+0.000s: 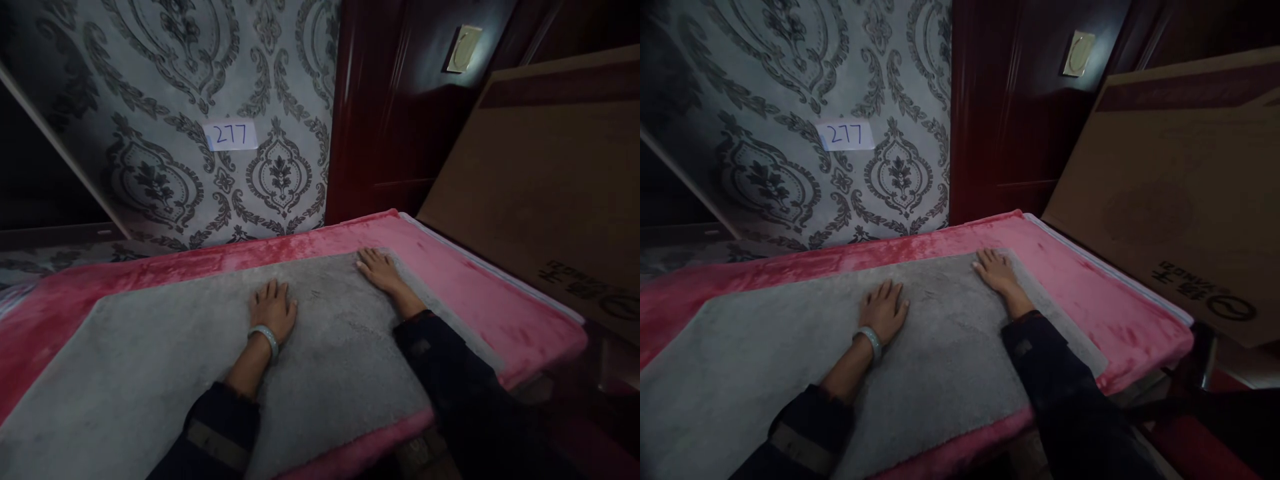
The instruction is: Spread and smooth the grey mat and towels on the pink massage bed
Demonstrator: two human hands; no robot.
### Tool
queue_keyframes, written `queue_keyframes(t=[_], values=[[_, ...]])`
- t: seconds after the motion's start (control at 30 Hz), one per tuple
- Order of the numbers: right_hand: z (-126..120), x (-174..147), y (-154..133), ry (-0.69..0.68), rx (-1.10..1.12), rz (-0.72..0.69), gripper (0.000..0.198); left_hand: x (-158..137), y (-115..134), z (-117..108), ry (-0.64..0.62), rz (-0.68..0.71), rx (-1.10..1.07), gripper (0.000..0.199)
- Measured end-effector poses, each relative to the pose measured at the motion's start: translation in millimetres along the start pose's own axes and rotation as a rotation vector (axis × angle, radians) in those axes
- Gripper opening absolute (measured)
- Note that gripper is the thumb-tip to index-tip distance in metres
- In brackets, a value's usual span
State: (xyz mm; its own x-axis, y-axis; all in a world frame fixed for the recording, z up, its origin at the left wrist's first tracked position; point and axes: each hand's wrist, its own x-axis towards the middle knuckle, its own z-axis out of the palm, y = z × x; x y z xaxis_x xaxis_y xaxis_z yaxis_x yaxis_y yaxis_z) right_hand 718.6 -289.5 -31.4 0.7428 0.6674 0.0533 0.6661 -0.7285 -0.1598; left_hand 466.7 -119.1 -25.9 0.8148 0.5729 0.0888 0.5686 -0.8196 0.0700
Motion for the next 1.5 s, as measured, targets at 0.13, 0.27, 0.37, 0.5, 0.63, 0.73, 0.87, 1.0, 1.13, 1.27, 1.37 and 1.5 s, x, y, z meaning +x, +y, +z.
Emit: queue_keyframes(t=[0.13, 0.27, 0.37, 0.5, 0.63, 0.73, 0.87, 1.0, 1.13, 1.27, 1.37, 1.5], values=[[5.7, -1.5, -0.7, -0.125, -0.014, -0.131, 0.066, -0.5, -0.1, -1.4, -0.012, -0.003, -0.003, 0.058], [13.8, -9.3, -27.7, -0.146, 0.103, -0.392, 0.068, 0.0, -0.9, -0.7, -0.001, -0.003, 0.005, 0.058], [13.4, -9.5, -32.6, -0.095, 0.206, -0.505, 0.064, 0.7, -1.0, 0.0, 0.007, -0.004, 0.017, 0.057], [5.1, -0.4, -5.0, 0.160, 0.136, -0.165, 0.063, 1.2, -0.5, -0.7, -0.004, 0.001, 0.019, 0.058], [2.8, 7.9, 26.0, 0.068, 0.020, 0.178, 0.065, 1.1, -0.3, -1.9, -0.019, 0.002, 0.023, 0.059], [4.9, 9.5, 32.7, -0.024, -0.033, 0.180, 0.068, 1.0, -0.6, -2.3, -0.020, 0.004, 0.030, 0.059], [7.4, 6.9, 22.3, -0.078, -0.028, 0.010, 0.066, 1.3, -1.0, -2.1, -0.013, 0.012, 0.025, 0.058], [11.7, 1.7, -0.1, -0.113, 0.030, -0.247, 0.069, 1.7, -1.0, -1.5, -0.008, -0.001, 0.020, 0.058], [11.6, 2.5, -3.4, -0.039, 0.098, -0.344, 0.066, 1.6, -0.9, -1.6, -0.007, 0.003, 0.002, 0.058], [7.0, 9.6, 19.9, 0.077, 0.033, -0.011, 0.066, 1.4, -1.1, -2.0, 0.012, 0.014, -0.004, 0.057], [8.2, 11.7, 30.0, -0.020, -0.007, 0.097, 0.069, 1.6, -1.4, -1.4, 0.017, 0.020, -0.011, 0.057], [15.5, 10.4, 24.5, -0.077, 0.001, -0.092, 0.073, 2.4, -2.5, 2.5, 0.041, 0.024, -0.051, 0.057]])
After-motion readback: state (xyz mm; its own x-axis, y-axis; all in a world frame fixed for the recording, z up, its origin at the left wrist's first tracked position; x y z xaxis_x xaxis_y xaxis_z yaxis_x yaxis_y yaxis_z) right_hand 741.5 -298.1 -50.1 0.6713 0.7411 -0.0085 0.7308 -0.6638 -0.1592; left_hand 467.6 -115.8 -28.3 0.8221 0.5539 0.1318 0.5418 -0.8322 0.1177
